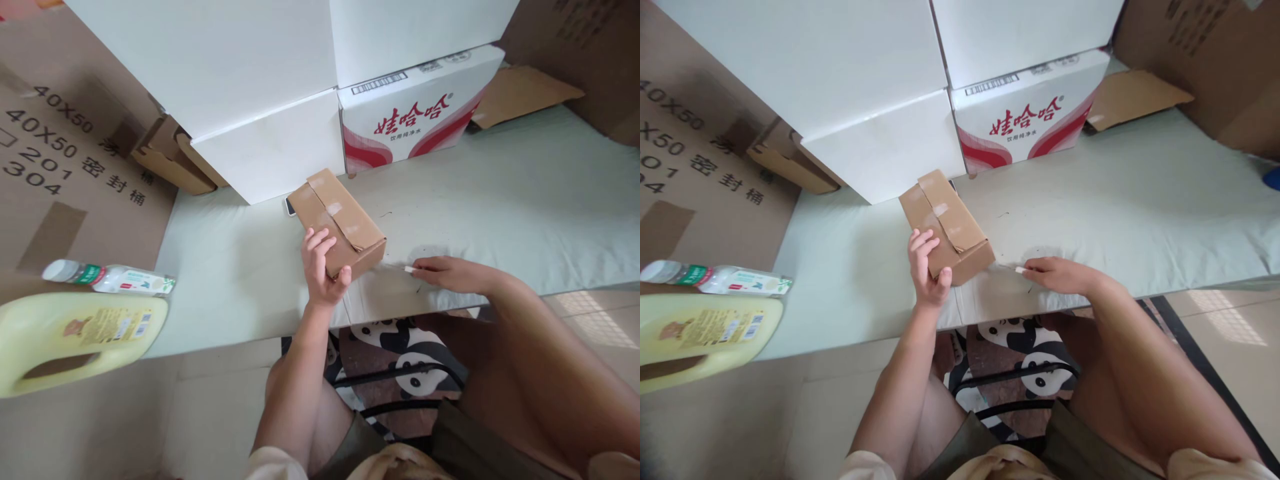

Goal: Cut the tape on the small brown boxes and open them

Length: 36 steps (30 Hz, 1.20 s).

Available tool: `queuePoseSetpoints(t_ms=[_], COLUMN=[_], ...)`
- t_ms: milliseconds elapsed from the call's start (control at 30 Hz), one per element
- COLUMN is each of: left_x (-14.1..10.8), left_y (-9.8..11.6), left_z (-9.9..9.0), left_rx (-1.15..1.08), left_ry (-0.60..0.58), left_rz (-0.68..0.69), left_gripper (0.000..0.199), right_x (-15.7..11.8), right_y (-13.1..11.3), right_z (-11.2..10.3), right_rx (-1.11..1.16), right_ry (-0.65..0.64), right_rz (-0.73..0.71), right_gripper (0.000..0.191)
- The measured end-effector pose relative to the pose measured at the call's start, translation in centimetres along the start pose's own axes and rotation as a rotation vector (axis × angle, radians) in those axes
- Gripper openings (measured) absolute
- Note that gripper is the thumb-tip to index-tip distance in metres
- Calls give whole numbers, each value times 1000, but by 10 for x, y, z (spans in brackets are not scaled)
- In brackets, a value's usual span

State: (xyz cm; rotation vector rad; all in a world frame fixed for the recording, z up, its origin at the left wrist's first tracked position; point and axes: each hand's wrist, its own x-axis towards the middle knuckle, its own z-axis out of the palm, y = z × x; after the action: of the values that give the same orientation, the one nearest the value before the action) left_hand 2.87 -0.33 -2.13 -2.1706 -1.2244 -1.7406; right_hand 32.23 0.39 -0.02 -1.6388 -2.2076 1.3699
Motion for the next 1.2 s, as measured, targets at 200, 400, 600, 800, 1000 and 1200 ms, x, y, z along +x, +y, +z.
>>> queuePoseSetpoints(t_ms=[200,400,600,800,1000,1200], left_x=[-2,-3,-2,-6,-9,-8], left_y=[0,0,1,3,8,13], left_z=[-4,-6,-6,-10,-7,-6], left_rx=[81,25,69,58,33,35], left_ry=[-36,-38,-24,-30,-40,-39], left_rz=[-15,-33,-10,-45,-88,-89], left_gripper=[48,48,47,48,50,50], right_x=[12,20,40,55,36,35], right_y=[6,-29,-57,-64,-106,-152], right_z=[2,11,17,16,5,16], right_rx=[305,785,1070,927,607,143], right_ry=[516,459,439,859,1006,813], right_rz=[103,-171,-212,-235,-598,-597], right_gripper=[38,36,37,36,37,45])
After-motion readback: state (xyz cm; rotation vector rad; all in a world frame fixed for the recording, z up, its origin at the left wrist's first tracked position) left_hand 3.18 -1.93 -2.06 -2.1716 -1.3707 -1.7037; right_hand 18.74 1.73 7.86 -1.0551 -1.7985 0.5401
